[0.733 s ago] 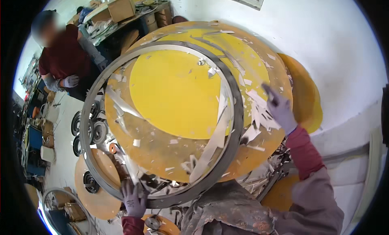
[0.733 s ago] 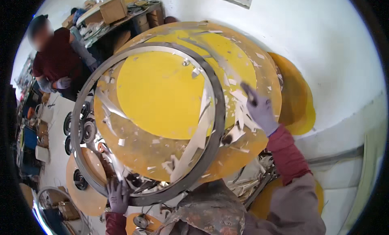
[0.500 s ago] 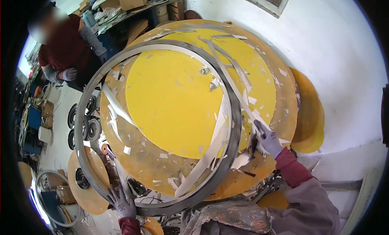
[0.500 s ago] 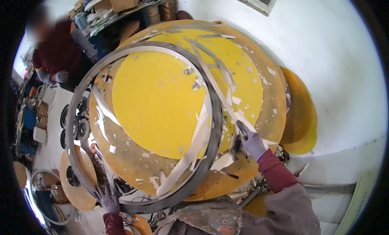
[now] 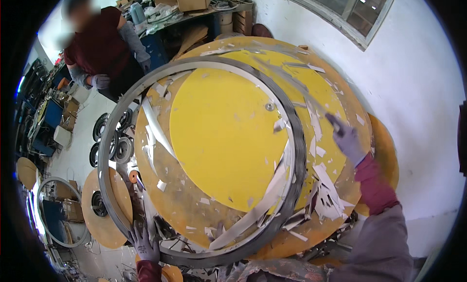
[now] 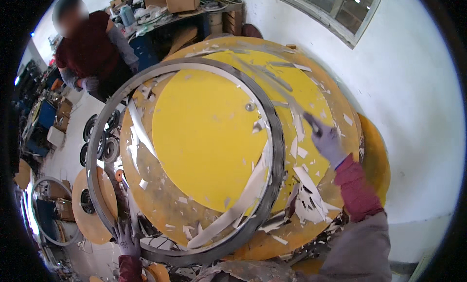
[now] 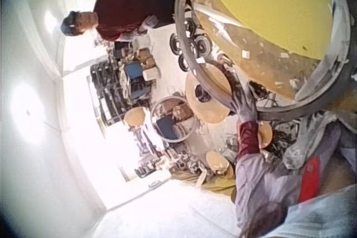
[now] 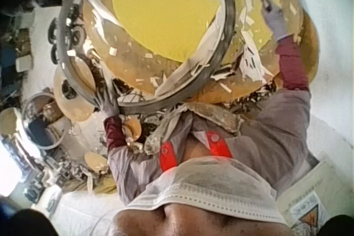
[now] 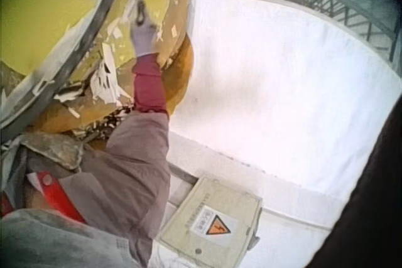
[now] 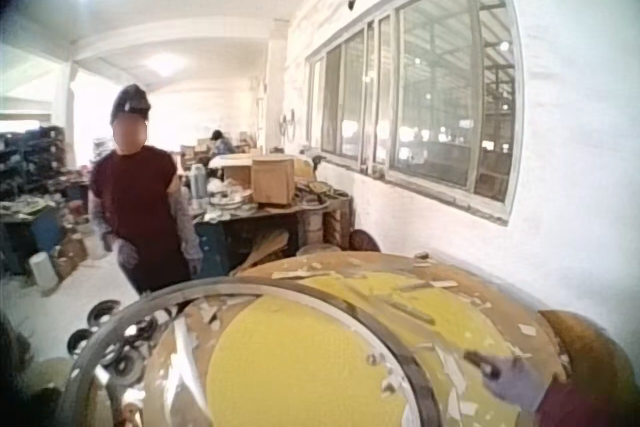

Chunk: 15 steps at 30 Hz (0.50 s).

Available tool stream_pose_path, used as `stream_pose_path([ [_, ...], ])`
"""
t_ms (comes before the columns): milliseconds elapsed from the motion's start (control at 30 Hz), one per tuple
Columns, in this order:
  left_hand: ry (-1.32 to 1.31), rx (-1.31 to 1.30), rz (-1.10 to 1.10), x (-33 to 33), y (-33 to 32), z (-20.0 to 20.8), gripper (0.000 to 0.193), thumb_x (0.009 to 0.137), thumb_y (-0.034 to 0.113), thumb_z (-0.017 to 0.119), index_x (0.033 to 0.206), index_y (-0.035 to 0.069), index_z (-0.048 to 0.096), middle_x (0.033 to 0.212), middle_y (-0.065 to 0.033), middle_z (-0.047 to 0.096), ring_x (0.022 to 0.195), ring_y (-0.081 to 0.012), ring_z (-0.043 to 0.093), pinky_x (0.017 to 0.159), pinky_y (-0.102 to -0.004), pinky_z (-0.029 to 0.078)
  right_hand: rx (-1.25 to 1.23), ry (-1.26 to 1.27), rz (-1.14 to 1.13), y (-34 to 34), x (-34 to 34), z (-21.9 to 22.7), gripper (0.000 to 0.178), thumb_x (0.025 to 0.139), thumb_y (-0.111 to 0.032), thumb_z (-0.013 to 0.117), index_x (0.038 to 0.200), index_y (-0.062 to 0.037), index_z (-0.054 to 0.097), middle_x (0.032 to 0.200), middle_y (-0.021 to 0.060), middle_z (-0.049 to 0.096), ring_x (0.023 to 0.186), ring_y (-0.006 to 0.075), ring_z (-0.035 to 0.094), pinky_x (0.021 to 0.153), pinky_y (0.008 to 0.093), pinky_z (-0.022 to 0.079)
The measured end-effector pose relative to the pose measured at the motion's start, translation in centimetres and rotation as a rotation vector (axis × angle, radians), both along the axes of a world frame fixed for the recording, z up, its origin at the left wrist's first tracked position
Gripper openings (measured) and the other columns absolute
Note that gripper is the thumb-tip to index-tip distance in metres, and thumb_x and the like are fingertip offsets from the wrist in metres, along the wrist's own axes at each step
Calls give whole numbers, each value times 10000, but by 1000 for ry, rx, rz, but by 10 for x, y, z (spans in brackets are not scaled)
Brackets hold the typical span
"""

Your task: Workers are removing strips of material and handling large circular metal rings in a workshop environment.

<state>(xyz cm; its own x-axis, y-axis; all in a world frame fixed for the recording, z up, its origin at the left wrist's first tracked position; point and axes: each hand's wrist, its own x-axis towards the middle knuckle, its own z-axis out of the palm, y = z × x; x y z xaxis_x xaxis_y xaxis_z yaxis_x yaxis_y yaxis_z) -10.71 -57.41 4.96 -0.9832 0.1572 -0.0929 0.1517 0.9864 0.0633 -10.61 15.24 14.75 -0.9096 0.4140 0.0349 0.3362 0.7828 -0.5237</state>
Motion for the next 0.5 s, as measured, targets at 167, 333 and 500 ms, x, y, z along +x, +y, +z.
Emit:
stream_pose_path([
  [167,-51,-37,55,-1,15,9,638,865,386,563,1439,128,463,1554,-228,278,1434,-471,206,1188,-576,104,56,426,73,-4,-25,-36,613,856,40,527,1443,-129,480,1081,187,681,619,148,538,605,316,472],
  [333,51,-114,193,22,2,-13,738,865,401,580,1450,-7,392,1568,-231,240,1450,-454,176,1197,-557,83,281,-118,251,16,5,-87,730,804,27,498,1484,-224,412,1159,213,646,822,415,645,734,454,523],
  [500,411,518,762,107,-7,-78,777,878,192,668,1485,-61,254,1488,-301,322,1394,-417,319,1166,-459,238,13,-21,-78,48,21,-83,673,840,58,509,1480,-125,410,1358,147,581,1004,376,660,860,406,516],
])
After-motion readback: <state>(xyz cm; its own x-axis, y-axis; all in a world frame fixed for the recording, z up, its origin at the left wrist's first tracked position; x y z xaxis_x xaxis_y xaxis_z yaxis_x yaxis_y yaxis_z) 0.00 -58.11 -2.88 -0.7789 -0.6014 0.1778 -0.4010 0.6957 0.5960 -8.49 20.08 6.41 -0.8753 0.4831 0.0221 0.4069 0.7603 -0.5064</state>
